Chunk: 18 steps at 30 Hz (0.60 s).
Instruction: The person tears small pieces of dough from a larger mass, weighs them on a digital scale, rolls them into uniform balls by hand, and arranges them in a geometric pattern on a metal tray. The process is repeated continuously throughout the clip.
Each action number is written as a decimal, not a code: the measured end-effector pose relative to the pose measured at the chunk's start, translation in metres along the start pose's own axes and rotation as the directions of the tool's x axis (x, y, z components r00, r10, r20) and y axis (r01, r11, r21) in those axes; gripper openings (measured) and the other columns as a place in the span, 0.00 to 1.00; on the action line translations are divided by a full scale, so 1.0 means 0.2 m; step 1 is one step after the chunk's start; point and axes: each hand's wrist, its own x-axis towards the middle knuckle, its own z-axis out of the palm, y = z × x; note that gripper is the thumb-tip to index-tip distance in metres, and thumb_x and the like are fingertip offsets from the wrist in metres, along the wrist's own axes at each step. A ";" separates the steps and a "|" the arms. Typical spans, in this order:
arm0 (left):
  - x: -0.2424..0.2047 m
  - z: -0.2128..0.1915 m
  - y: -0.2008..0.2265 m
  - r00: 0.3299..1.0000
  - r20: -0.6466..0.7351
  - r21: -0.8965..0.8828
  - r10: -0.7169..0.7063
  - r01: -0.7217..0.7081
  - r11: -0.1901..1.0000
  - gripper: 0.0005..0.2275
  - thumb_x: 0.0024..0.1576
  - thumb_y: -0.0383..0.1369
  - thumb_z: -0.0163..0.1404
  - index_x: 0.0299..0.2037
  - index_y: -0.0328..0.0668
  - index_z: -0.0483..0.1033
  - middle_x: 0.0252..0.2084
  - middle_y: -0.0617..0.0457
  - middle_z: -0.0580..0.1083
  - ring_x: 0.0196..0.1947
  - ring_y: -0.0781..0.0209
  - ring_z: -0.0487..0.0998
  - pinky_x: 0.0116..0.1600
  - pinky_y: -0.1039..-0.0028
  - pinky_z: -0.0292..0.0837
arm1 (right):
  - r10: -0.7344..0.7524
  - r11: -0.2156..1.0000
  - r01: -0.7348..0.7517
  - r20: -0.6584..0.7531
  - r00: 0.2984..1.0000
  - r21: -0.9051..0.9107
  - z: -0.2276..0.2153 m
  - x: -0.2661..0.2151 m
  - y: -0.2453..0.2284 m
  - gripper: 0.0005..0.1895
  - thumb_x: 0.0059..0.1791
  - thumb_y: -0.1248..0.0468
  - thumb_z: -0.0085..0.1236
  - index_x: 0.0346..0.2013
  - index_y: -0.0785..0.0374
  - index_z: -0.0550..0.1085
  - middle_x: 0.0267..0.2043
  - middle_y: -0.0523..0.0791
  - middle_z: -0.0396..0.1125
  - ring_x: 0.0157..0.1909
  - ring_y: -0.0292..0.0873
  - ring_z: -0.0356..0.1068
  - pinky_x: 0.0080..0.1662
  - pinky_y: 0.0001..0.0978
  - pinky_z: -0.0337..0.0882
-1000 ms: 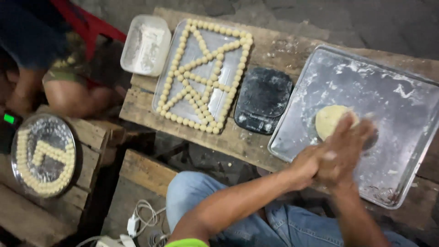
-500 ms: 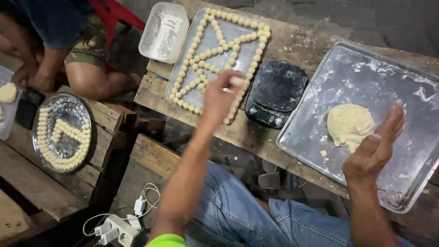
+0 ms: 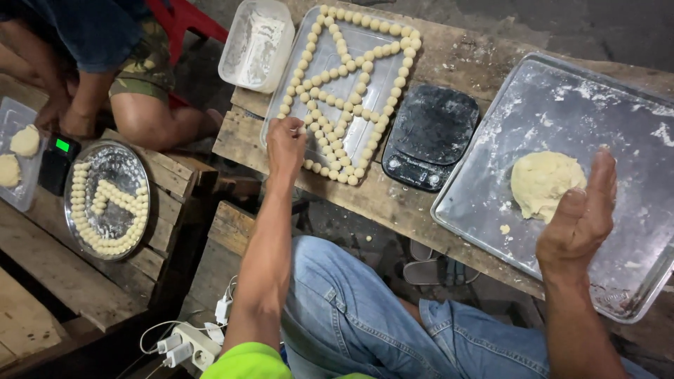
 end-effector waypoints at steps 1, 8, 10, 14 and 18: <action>0.00 0.00 0.02 1.000 0.016 0.014 -0.018 0.018 1.000 0.12 0.55 0.21 0.56 0.49 0.32 0.78 0.48 0.42 0.71 0.42 0.49 0.81 0.52 0.66 0.80 | 0.017 1.000 -0.017 0.006 1.000 -0.012 0.00 0.00 -0.01 0.30 0.67 0.55 0.29 0.74 0.79 0.55 0.75 0.69 0.54 0.78 0.69 0.49 0.76 0.63 0.50; 0.02 0.07 -0.06 0.998 0.007 0.041 -0.058 0.058 0.997 0.08 0.54 0.23 0.60 0.42 0.35 0.77 0.44 0.44 0.73 0.42 0.50 0.78 0.46 0.63 0.77 | 0.066 0.997 -0.065 0.028 0.997 -0.051 -0.01 0.01 -0.04 0.32 0.67 0.54 0.29 0.73 0.83 0.56 0.73 0.71 0.55 0.77 0.71 0.50 0.74 0.64 0.52; 0.01 0.08 -0.05 1.000 0.004 0.042 -0.031 0.031 0.999 0.08 0.54 0.21 0.60 0.42 0.34 0.78 0.44 0.43 0.73 0.41 0.51 0.79 0.46 0.66 0.79 | 0.054 0.997 -0.052 0.023 0.998 -0.052 -0.01 0.01 -0.03 0.32 0.67 0.55 0.30 0.73 0.83 0.57 0.73 0.71 0.55 0.76 0.71 0.51 0.74 0.64 0.54; 0.01 0.10 -0.04 1.000 -0.010 0.058 0.014 -0.013 0.998 0.08 0.53 0.20 0.62 0.41 0.33 0.79 0.43 0.42 0.73 0.40 0.51 0.79 0.46 0.68 0.82 | 0.031 0.999 -0.030 0.020 0.999 -0.043 -0.01 0.01 -0.03 0.31 0.67 0.55 0.31 0.73 0.83 0.57 0.73 0.71 0.56 0.76 0.71 0.52 0.73 0.64 0.55; 0.01 0.13 -0.07 1.000 -0.019 0.069 -0.013 0.014 0.998 0.08 0.53 0.20 0.62 0.39 0.35 0.77 0.42 0.44 0.72 0.38 0.51 0.77 0.44 0.66 0.79 | 0.027 0.999 -0.026 0.021 0.999 -0.040 -0.01 0.01 -0.01 0.31 0.67 0.55 0.31 0.73 0.83 0.57 0.73 0.71 0.56 0.76 0.71 0.53 0.73 0.65 0.56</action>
